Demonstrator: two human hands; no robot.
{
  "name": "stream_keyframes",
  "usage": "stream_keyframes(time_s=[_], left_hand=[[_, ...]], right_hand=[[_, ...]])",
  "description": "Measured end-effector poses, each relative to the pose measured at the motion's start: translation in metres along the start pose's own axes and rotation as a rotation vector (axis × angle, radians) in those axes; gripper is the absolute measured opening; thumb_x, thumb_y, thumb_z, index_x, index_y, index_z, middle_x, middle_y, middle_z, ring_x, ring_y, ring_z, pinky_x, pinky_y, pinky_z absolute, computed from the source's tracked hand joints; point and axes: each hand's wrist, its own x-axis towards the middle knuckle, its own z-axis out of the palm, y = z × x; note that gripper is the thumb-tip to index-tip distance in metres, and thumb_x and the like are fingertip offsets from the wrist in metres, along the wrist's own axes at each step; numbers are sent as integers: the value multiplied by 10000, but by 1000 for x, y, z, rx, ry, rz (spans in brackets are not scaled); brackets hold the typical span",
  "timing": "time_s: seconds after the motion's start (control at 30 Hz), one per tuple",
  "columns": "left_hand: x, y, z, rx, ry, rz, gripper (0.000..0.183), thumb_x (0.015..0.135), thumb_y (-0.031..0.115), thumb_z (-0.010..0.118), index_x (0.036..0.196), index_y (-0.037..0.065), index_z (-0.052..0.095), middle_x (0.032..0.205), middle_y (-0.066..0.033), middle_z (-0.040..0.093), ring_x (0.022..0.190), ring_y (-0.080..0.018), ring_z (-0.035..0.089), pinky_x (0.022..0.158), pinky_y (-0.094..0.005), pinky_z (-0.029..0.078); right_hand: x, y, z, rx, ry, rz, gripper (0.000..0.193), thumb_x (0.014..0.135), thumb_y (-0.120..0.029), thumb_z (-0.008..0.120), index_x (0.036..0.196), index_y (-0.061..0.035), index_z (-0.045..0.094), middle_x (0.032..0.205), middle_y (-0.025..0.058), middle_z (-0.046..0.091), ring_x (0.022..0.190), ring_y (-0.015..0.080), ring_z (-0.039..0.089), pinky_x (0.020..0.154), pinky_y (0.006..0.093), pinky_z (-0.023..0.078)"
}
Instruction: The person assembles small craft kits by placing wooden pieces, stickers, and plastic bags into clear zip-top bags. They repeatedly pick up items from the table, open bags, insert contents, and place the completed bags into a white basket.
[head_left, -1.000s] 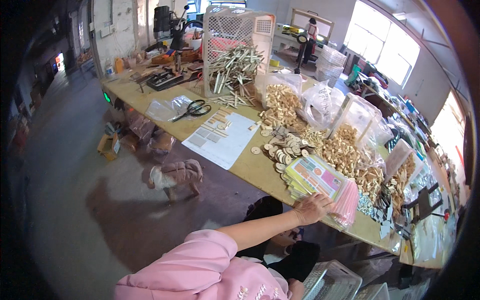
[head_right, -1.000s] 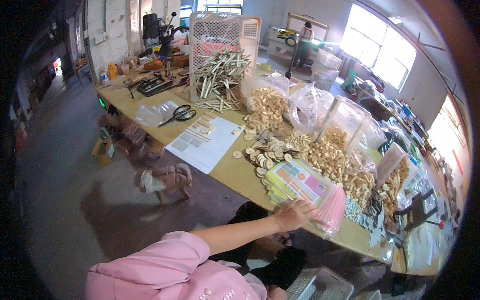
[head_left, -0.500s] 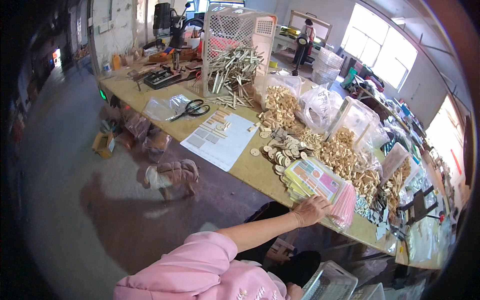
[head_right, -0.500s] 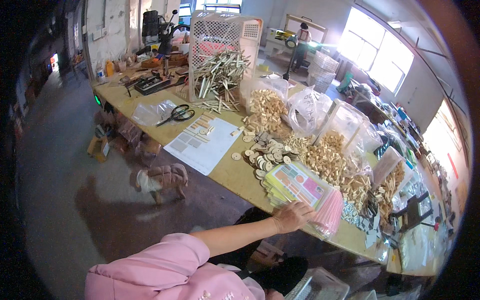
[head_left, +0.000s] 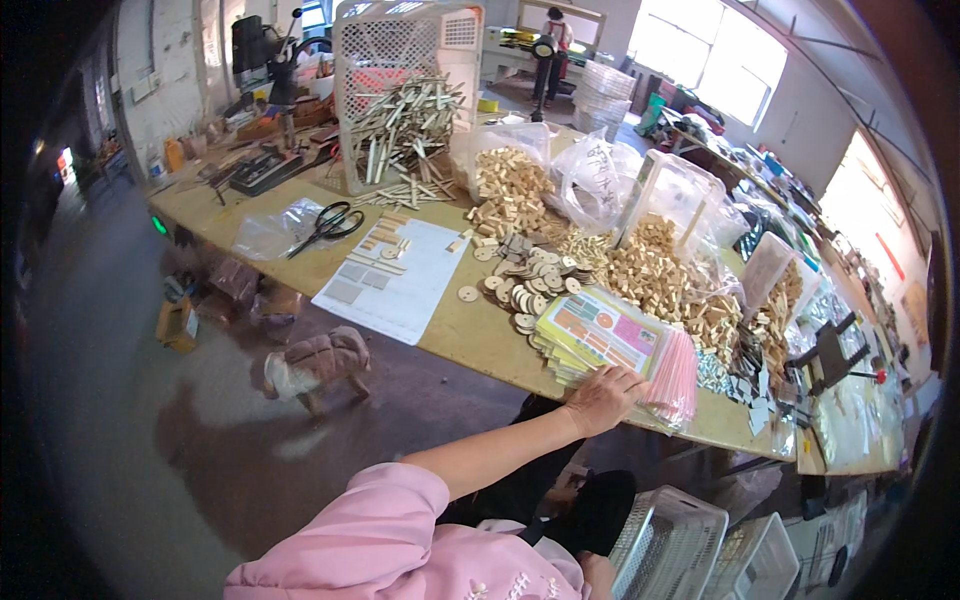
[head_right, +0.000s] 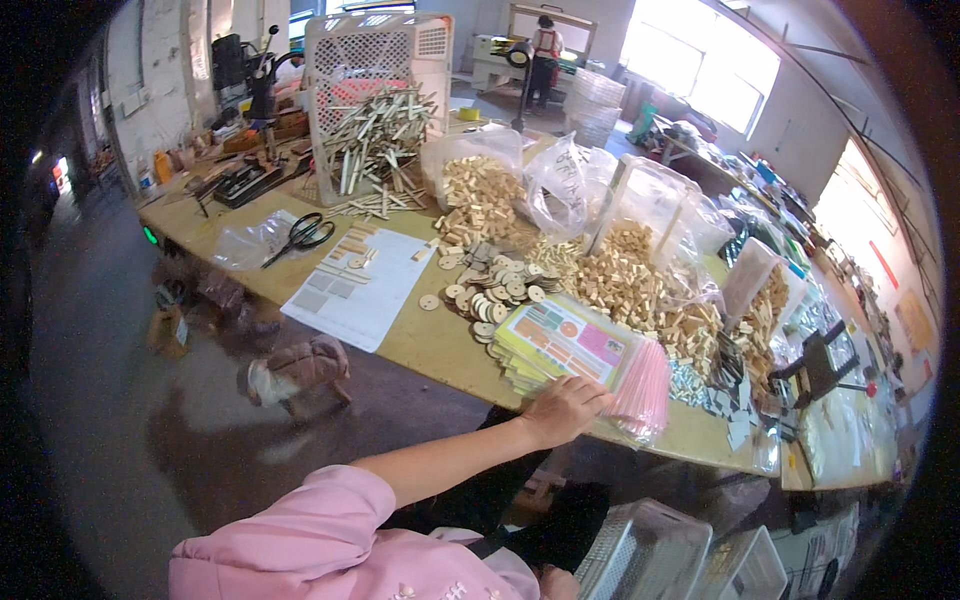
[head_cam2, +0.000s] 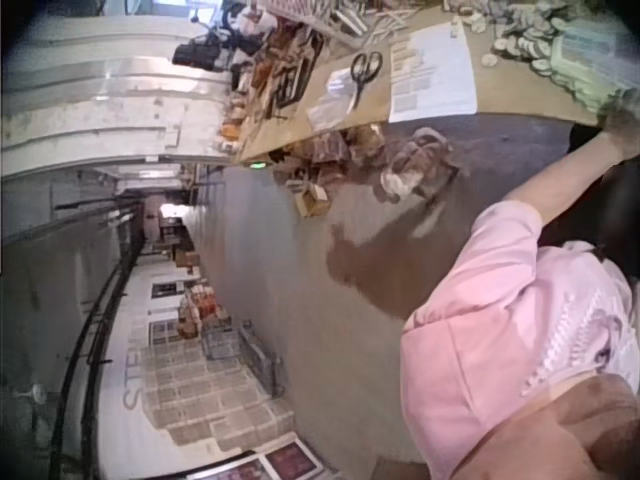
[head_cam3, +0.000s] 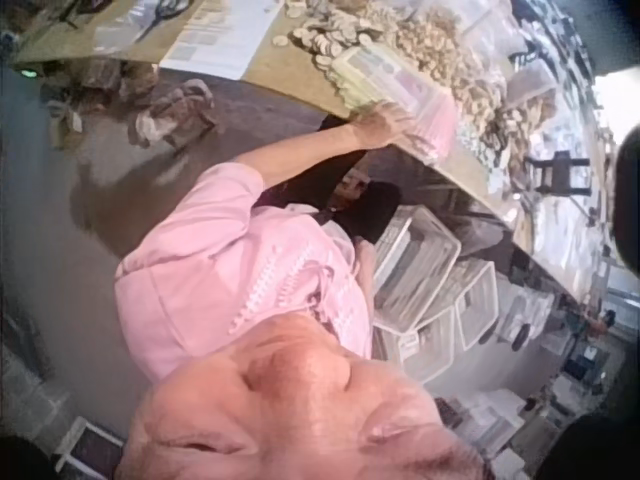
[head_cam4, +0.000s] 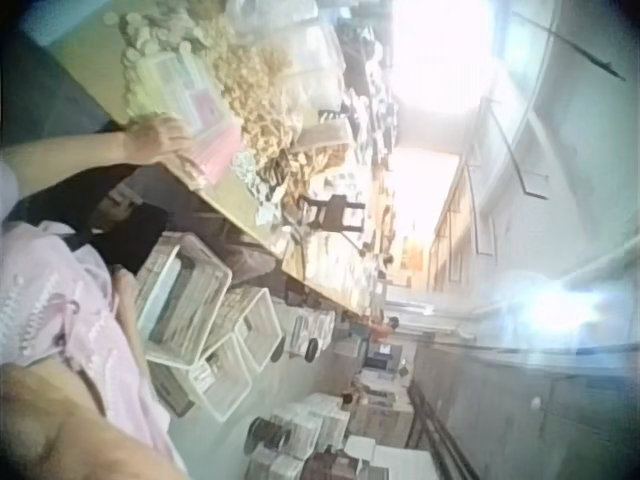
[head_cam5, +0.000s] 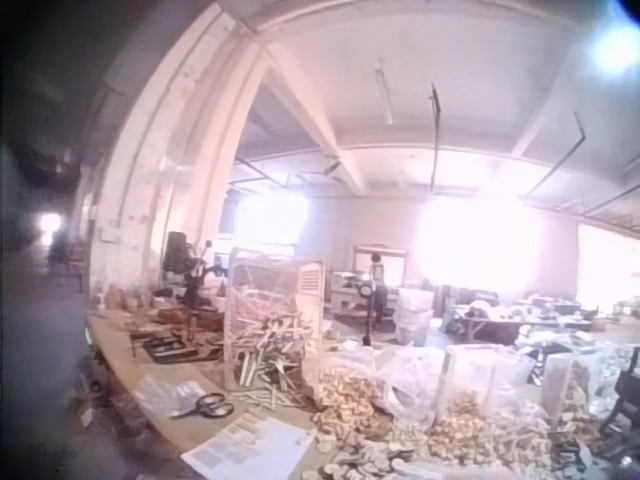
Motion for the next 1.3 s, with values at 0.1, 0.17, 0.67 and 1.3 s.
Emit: stream_keyframes(time_s=[0.1,0.17,0.67,1.3], left_hand=[[4,1,-1,-31,-20,8,387,810,118,672,1194,90,627,1183,-48,620,1140,-241,562,980,-384,433],[4,-2,-4,-36,-33,-2,388,815,118,668,1199,87,622,1191,-54,615,1140,-244,562,977,-384,435],[12,-25,-84,-558,47,23,464,863,-21,596,1321,41,557,1267,-154,600,1147,-341,592,1004,-427,487],[118,-495,-389,865,82,-898,1278,623,497,890,1587,341,66,1615,-268,129,1451,-504,225,1151,-625,250]], right_hand=[[-3,7,0,93,18,-5,242,855,-338,641,895,-129,757,809,193,707,787,395,701,679,485,563],[-15,-17,-46,178,-8,-64,289,876,-353,663,874,-77,747,784,196,698,757,383,701,662,473,555],[70,-147,-258,319,632,-852,152,718,-59,768,795,-81,640,660,50,580,588,252,576,577,365,449],[201,-121,-275,312,870,-665,135,817,-78,707,949,-76,680,862,130,655,760,350,614,722,475,490]])
